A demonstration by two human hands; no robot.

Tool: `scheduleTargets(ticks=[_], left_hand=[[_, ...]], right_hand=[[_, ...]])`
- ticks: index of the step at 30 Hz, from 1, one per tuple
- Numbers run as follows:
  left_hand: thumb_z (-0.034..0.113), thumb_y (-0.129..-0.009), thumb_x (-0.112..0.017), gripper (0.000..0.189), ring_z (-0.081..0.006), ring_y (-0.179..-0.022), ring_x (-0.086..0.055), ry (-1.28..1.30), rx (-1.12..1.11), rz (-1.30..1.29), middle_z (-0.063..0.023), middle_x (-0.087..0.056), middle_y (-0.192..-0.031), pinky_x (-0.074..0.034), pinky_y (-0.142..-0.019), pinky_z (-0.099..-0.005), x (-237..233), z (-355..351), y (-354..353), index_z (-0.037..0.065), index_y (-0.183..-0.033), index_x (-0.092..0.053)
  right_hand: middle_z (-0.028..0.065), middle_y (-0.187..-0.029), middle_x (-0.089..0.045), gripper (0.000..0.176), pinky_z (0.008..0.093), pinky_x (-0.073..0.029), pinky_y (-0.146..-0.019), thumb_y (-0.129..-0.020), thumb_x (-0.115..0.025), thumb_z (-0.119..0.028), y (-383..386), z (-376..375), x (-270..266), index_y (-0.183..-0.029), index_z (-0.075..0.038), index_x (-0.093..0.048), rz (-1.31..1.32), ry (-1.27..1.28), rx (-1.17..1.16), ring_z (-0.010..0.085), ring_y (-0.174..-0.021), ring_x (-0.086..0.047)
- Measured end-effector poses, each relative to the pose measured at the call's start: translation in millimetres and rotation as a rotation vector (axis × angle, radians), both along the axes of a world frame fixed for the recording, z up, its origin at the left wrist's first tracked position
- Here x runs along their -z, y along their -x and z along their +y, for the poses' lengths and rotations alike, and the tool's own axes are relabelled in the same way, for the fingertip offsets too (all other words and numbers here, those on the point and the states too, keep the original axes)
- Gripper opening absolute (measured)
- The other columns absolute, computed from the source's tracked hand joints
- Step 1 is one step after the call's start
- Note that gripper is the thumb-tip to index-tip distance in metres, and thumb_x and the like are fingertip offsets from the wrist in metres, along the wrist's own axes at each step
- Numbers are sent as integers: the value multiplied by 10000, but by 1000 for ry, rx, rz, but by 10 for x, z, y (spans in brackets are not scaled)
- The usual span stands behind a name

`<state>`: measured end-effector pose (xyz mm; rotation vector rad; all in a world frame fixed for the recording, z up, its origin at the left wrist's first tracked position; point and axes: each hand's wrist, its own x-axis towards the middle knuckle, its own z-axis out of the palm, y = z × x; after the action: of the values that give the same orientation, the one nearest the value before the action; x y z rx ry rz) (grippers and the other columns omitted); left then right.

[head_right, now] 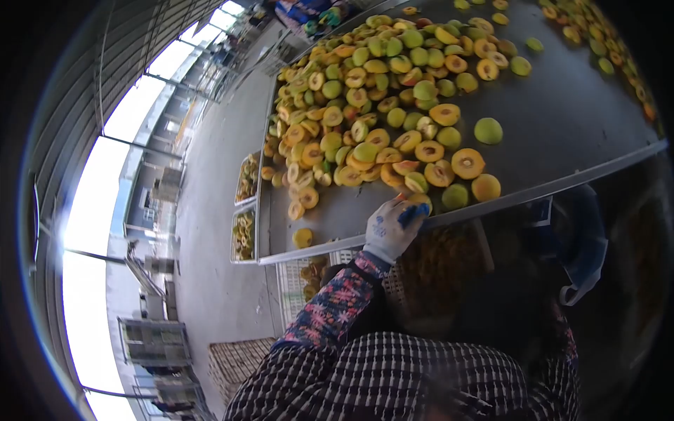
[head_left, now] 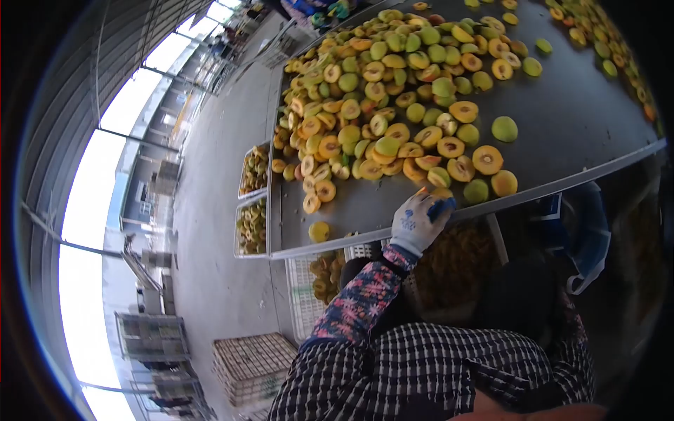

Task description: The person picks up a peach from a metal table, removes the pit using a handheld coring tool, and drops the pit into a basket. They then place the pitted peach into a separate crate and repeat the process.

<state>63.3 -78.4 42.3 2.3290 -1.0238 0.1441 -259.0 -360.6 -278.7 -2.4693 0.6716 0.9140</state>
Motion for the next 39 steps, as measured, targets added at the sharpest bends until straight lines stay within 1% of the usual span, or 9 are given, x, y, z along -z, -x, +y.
scheduleTargets(ticks=[9,15,19,23,25,30,35,37,39], left_hand=[[146,-844,-699,216,-263,-873,-637,694,-255,352,-131,-658,-978,-495,-809,-348,-70,392,-269,36,-1026,-661],[403,-842,-681,558,-350,-1261,-451,-78,-807,64,-186,-528,-1301,-364,-1065,-438,-259,1713,-813,111,-1294,-535],[384,-783,-734,659,-338,-1250,-505,-447,-907,420,-162,-507,-1368,-427,-1016,-426,-131,2253,-1050,120,-1339,-500],[336,-754,-761,693,-325,-1177,-574,-362,-827,516,-152,-548,-1332,-470,-973,-405,-173,2390,-1148,104,-1345,-483],[253,-767,-766,620,-295,-1072,-622,67,-825,352,-132,-647,-1095,-498,-921,-371,230,2528,-1235,88,-1305,-506],[242,-903,-605,386,-302,-1014,-610,1616,-171,1272,-102,-616,-1129,-521,-914,-463,-305,2326,-825,48,-1233,-558],[417,-955,-513,463,-360,-1077,-589,1786,190,1540,-135,-616,-1178,-493,-961,-535,-558,1882,-441,54,-1238,-560],[470,-964,-498,484,-358,-1075,-588,1766,166,1647,-126,-613,-1184,-487,-972,-526,-526,1698,-369,64,-1214,-580],[477,-950,-524,492,-368,-1090,-589,1721,125,1734,-163,-612,-1189,-506,-946,-529,-586,1506,-200,66,-1213,-587]], right_hand=[[112,-1106,-640,283,375,-486,-887,-968,-465,-212,357,-316,-607,-1129,-30,-608,-446,-89,347,210,-1005,-602],[95,-1128,-626,268,355,-481,-886,-995,-434,-183,519,-374,-918,-1134,-13,-588,-1007,-521,581,181,-1009,-588],[46,-1068,-650,209,282,-495,-855,-990,-512,-182,535,-143,-1649,-1145,-80,-608,-871,-1239,1229,152,-975,-587],[17,-898,-602,126,240,-452,-703,-956,-558,-104,603,49,-2296,-1067,-63,-600,-885,-370,879,107,-782,-537],[5,-840,-567,104,236,-422,-649,-939,-571,-76,451,256,-2883,-1039,-53,-589,-860,-266,882,90,-709,-493],[-5,-863,-563,275,222,-407,-615,-952,-560,-194,625,24,-3162,-1171,-31,-583,-1195,-154,744,81,-696,-480],[63,-1060,-612,421,305,-481,-776,-951,-552,-275,157,635,-4139,-1281,-15,-541,-1414,-1027,1135,173,-888,-579],[53,-958,-598,475,295,-474,-650,-948,-554,-300,-96,780,-4188,-1331,-28,-488,-1460,-1342,801,151,-783,-568],[-8,-825,-526,459,230,-417,-577,-948,-574,-362,-531,1407,-4583,-1329,-113,-510,-1349,-1130,1007,99,-656,-501]])
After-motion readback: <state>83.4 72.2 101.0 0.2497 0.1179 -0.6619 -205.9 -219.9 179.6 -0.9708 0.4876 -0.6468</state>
